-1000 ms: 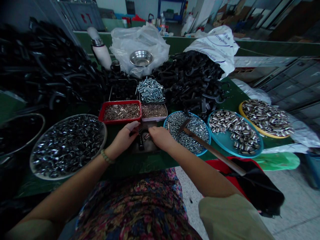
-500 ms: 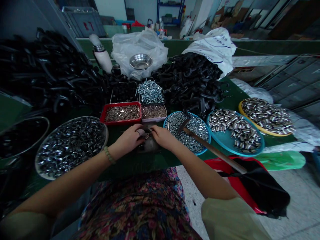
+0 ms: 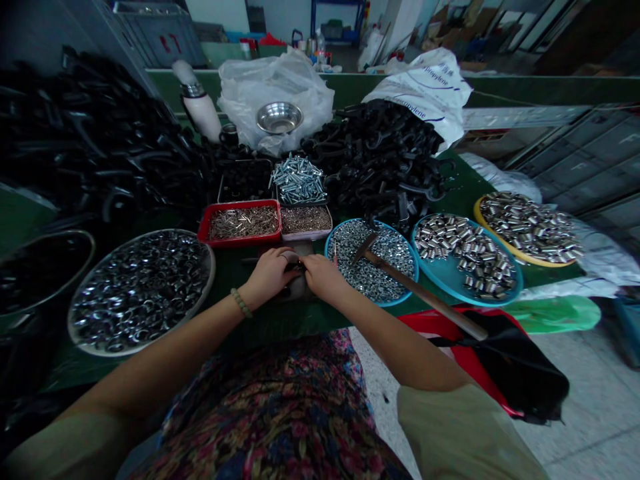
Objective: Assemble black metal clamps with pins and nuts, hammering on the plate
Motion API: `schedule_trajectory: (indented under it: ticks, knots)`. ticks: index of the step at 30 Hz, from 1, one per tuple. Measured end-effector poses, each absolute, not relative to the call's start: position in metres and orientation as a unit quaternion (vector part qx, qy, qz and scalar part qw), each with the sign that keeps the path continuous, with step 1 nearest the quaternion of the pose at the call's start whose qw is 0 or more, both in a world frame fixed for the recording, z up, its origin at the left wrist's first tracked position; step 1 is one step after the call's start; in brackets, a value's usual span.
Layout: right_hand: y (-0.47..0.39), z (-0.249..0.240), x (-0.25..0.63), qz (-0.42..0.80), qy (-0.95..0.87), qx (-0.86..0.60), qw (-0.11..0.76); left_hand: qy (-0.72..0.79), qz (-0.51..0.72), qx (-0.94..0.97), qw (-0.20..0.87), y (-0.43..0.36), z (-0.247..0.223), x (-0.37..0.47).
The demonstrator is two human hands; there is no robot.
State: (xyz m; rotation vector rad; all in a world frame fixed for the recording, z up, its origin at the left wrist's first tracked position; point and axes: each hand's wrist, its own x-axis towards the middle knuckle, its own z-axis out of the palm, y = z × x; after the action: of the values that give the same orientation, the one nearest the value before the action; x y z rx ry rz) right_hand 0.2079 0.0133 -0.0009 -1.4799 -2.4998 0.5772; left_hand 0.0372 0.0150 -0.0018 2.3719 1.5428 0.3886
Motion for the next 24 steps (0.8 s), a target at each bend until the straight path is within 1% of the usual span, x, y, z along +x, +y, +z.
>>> schedule_trajectory:
  ticks: [2,5,7,9,11,13,15,18,20,22,24]
  knots:
    - [0.013,0.008,0.225,0.170,-0.850,-0.488,0.104,0.538,0.141,0.817,0.152,0.017,-0.002,0.035]
    - [0.010,0.021,0.273,0.033,-0.810,-0.572,0.125,0.530,0.139,0.823,0.151,0.020,-0.005,0.032]
    - [0.008,0.024,0.310,-0.052,-0.760,-0.645,0.060,0.518,0.136,0.831,0.146,0.021,-0.008,0.031]
    - [0.007,0.021,0.337,-0.077,-0.739,-0.669,-0.020,0.516,0.139,0.833,0.142,0.022,-0.010,0.032]
    - [0.005,0.017,0.347,-0.070,-0.749,-0.656,-0.064,0.521,0.141,0.830,0.139,0.022,-0.011,0.033]
    - [0.000,0.015,0.339,-0.055,-0.756,-0.650,-0.062,0.529,0.139,0.825,0.141,0.022,-0.011,0.034]
    - [-0.007,0.020,0.319,-0.007,-0.759,-0.651,-0.017,0.540,0.143,0.816,0.150,0.021,-0.009,0.035]
    - [-0.021,0.035,0.278,0.139,-0.784,-0.599,0.084,0.553,0.164,0.799,0.167,0.020,-0.007,0.035]
    - [-0.029,0.046,0.254,0.215,-0.795,-0.553,0.128,0.559,0.178,0.791,0.173,0.019,-0.006,0.035]
    - [-0.032,0.051,0.237,0.234,-0.793,-0.542,0.152,0.559,0.186,0.790,0.172,0.018,-0.008,0.034]
    - [-0.031,0.050,0.229,0.234,-0.789,-0.549,0.148,0.554,0.187,0.793,0.170,0.018,-0.010,0.035]
